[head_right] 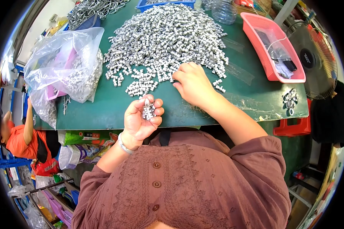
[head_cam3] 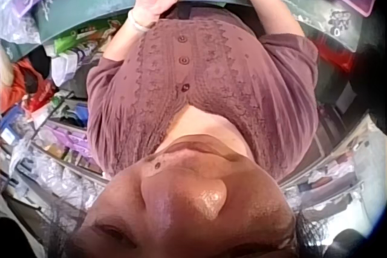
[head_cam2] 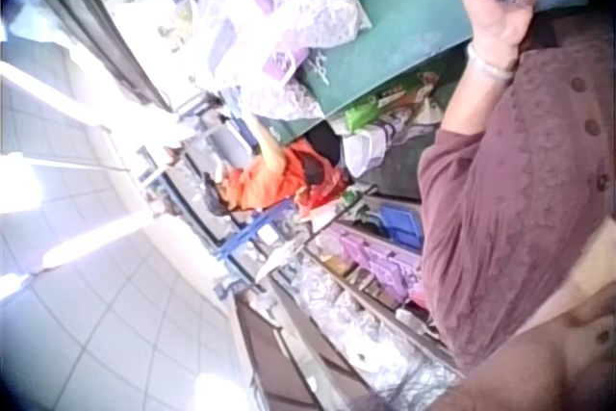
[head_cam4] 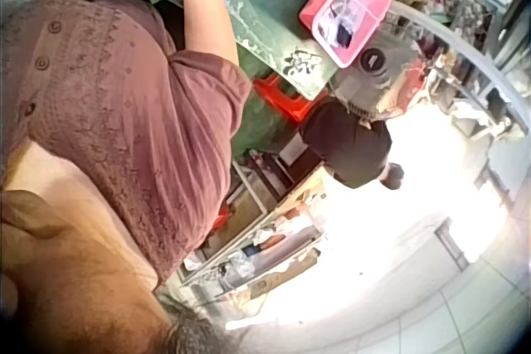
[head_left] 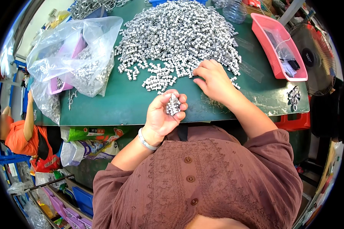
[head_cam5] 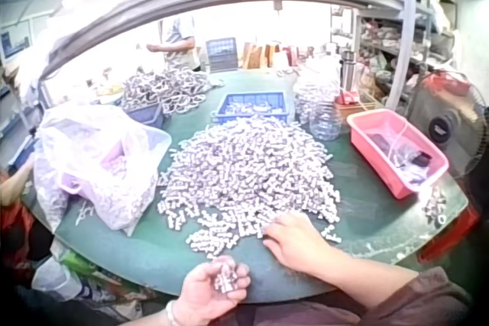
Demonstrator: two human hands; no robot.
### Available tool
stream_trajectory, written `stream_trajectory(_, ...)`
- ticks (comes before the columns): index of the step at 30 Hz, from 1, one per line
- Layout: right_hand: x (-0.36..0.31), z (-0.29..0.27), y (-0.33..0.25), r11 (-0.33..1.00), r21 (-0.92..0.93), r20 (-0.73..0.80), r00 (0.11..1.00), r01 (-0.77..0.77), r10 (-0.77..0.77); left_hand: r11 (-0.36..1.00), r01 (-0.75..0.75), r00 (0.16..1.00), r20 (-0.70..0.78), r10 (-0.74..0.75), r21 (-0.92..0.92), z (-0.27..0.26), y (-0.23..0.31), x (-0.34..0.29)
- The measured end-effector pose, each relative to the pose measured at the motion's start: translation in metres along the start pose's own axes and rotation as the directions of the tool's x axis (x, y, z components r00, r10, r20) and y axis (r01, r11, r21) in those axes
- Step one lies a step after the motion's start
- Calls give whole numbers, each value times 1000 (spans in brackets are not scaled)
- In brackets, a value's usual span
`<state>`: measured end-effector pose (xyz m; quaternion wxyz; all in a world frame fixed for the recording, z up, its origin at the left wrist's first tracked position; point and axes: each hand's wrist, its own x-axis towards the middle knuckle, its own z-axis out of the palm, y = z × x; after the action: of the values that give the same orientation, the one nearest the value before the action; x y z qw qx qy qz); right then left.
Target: The person sorts through a pile of metal hardware components by hand on a green workbench, picking up individual pieces to group them together.
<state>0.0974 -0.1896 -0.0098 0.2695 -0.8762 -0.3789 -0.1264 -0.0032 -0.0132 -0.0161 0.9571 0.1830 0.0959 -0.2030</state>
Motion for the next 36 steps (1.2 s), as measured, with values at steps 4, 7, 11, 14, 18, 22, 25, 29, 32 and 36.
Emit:
stream_trajectory(4, 13, 10, 0, 996, -74, 33, 999, 45, -43, 999, -31, 998, -60, 31, 9, 1, 0, 1)
stream_trajectory(7, 17, 13, -2, 983, -181, 63, 998, 42, -31, 999, -17, 999, -39, 15, -47, -3, 1, 0)
stream_trajectory(11, 15, 12, 1, 982, -177, 77, 996, 58, -45, 1000, -8, 999, -47, 8, 16, -9, 2, 0)
stream_trajectory(14, 9, 13, 6, 982, -176, 52, 997, 68, -60, 998, -3, 998, -59, 6, 57, -11, 2, 1)
stream_trajectory(18, 4, 0, -6, 977, 206, -26, 998, -55, 62, 984, -9, 994, -103, 27, 179, -7, 1, 0)
stream_trajectory(22, -7, -8, -24, 789, 603, 33, 992, -120, 126, 968, -44, 984, -158, 85, 248, 4, -1, -3)
stream_trajectory(25, -14, -1, -29, 659, 751, -28, 995, -41, 94, 917, -125, 977, -112, 180, 379, 13, -3, -5)
stream_trajectory(29, -15, 2, -32, 575, 817, -97, 992, 33, 81, 853, -204, 959, -76, 273, 481, 20, -5, -7)
stream_trajectory(32, -14, 0, -37, 604, 795, -132, 988, 59, 77, 827, -248, 946, -59, 319, 505, 19, -6, -8)
stream_trajectory(36, -15, 0, -41, 642, 764, -143, 988, 70, 62, 859, -267, 946, -50, 320, 437, 16, -6, -7)
